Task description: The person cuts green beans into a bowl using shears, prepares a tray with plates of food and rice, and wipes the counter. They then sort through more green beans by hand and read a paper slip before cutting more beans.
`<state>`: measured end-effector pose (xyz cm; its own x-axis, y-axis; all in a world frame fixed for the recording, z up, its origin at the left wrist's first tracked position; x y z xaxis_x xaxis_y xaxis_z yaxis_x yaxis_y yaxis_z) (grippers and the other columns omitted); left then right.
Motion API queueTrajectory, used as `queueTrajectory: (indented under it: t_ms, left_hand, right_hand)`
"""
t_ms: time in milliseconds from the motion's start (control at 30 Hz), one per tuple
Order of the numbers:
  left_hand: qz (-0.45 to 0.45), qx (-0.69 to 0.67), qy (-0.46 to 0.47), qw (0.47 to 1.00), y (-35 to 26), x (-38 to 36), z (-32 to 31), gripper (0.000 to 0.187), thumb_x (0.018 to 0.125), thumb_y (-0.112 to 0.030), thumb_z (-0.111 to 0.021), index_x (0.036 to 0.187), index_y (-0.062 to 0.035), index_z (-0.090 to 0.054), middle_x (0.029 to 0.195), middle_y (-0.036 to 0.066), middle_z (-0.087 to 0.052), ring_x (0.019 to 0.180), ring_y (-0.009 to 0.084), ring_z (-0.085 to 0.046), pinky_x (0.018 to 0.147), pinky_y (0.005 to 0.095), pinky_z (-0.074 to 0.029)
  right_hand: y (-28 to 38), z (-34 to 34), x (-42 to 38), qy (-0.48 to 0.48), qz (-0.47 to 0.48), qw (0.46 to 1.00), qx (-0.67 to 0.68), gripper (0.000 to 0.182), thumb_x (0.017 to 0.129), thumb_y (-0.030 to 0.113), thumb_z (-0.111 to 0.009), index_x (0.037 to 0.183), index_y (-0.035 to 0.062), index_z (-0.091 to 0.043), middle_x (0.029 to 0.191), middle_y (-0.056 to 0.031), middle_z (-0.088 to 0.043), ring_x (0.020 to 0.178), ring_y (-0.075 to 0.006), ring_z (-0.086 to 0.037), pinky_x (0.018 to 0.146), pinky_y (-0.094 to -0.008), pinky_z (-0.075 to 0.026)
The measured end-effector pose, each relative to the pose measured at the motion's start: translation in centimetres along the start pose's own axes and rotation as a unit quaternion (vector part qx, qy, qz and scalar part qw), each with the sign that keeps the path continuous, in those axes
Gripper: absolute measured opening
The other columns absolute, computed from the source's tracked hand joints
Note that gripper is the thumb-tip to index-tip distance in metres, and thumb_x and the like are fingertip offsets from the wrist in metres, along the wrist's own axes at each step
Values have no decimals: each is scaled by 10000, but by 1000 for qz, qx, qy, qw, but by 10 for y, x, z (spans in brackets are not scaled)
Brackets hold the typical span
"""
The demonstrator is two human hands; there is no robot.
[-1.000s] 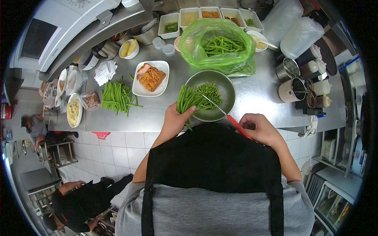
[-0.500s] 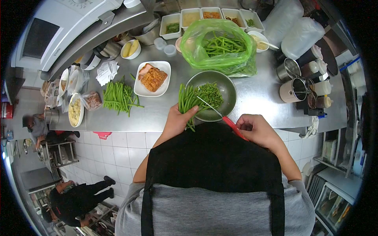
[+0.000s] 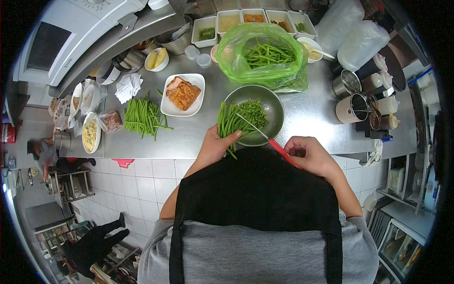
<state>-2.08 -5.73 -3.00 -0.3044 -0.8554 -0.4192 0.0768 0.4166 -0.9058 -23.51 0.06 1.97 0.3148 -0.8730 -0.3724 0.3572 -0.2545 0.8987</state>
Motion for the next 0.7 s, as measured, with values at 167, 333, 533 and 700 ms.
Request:
queueTrajectory:
  t_ms: [167, 333, 533, 700]
  left_hand:
    - [-17, 30, -6, 999, -2, 0, -2, 276, 796, -73, -635, 1027, 58, -559, 918, 86, -634, 809, 123, -580, 718, 260, -459]
    - [8, -21, 24, 999, 5, 3, -3, 259, 793, -98, -646, 1000, 41, -574, 855, 74, -630, 720, 109, -568, 636, 243, -457]
    - [58, -62, 76, 994, 9, 1, -11, 218, 796, -145, -650, 950, -15, -566, 722, 39, -584, 559, 106, -522, 497, 231, -427]
    - [67, -72, 90, 991, 10, 1, -13, 234, 799, -160, -648, 957, -11, -559, 739, 57, -601, 569, 109, -531, 502, 229, -431]
  right_hand:
    - [-4, -2, 2, 16, -9, 1000, 22, 94, 738, 67, -632, 772, 1, -575, 624, -22, -579, 566, -66, -527, 528, -223, -419]
    - [-10, -3, 4, 12, -4, 999, 31, 77, 740, 51, -619, 786, 5, -577, 636, -18, -582, 567, -63, -525, 534, -215, -420]
    - [-12, -2, 6, 24, -6, 999, 39, 77, 749, 36, -605, 814, 5, -579, 688, -23, -611, 604, -62, -546, 558, -206, -436]
    - [-15, -4, 6, 54, -16, 997, 48, 66, 769, 38, -592, 827, 7, -584, 759, -38, -643, 643, -59, -562, 581, -201, -448]
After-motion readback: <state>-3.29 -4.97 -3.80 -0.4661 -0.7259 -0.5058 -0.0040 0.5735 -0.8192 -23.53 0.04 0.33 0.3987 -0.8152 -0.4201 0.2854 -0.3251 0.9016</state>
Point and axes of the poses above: each hand's wrist, its own x-axis towards the middle knuckle, its own z-axis out of the back of the hand, y = z × x, the point moved 7 cm from there along x, towards the middle knuckle
